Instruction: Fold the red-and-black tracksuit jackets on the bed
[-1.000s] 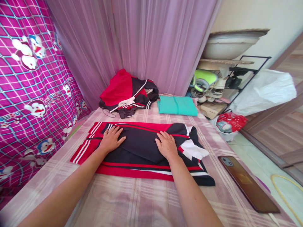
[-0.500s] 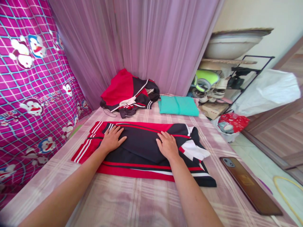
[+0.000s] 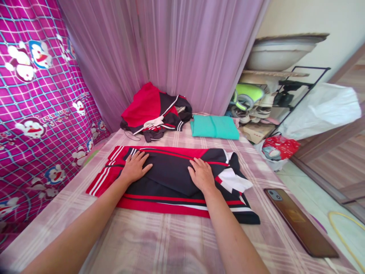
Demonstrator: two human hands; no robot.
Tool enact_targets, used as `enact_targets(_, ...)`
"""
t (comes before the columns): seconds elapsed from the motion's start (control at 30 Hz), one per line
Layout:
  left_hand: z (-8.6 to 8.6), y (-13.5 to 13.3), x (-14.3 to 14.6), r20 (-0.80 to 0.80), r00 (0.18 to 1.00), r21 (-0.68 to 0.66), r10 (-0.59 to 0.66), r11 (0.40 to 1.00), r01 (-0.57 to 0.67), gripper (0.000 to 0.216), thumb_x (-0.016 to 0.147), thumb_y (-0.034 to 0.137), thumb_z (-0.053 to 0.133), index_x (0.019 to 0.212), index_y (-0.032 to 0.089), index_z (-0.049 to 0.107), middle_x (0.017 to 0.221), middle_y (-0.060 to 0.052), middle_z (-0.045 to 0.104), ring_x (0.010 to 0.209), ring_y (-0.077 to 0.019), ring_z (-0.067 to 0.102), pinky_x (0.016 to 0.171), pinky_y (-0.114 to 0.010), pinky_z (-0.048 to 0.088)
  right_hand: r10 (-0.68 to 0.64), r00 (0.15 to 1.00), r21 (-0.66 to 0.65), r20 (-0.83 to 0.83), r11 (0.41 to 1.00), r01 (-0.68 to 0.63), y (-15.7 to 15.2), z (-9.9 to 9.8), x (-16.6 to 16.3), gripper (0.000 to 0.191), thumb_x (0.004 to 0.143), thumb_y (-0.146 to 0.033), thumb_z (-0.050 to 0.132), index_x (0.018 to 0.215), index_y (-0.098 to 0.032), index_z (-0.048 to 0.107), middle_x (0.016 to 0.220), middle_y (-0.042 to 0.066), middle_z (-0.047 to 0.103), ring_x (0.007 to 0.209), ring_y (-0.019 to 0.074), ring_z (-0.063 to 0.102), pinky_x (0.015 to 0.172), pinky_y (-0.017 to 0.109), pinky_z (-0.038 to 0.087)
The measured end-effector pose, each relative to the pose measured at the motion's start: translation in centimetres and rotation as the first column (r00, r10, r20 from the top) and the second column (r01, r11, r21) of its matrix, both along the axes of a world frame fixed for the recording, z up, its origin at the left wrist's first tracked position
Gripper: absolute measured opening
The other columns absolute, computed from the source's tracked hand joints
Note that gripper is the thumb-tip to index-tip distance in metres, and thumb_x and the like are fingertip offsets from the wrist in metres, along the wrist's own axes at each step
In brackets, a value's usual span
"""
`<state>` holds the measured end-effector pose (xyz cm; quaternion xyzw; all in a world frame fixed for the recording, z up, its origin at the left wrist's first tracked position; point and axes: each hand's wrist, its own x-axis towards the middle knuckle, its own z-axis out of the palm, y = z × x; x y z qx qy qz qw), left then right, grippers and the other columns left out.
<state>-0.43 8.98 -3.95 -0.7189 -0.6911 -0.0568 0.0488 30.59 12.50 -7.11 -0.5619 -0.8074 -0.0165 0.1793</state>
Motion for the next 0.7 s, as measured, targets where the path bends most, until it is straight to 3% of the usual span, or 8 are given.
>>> enact_targets(0.7, -0.17, 0.04, -0.09, 0.005, 1.0, 0.005, 0.0, 1.0, 0.0, 0.061, 0.095, 0.058, 0.036, 0.145, 0.026, 0.048, 0.152, -0.01, 0.046, 0.144, -0.0316, 0.034, 0.117, -0.057, 0.025, 0.002, 1.0, -0.007, 0.004, 1.0, -0.002, -0.1, 0.21, -0.08, 0.043, 0.098, -0.034, 0.04, 0.132, -0.02, 0.063, 0.141, 0.011, 0.058, 0.132, 0.0261, 0.051, 0.11, 0.047, 0.038)
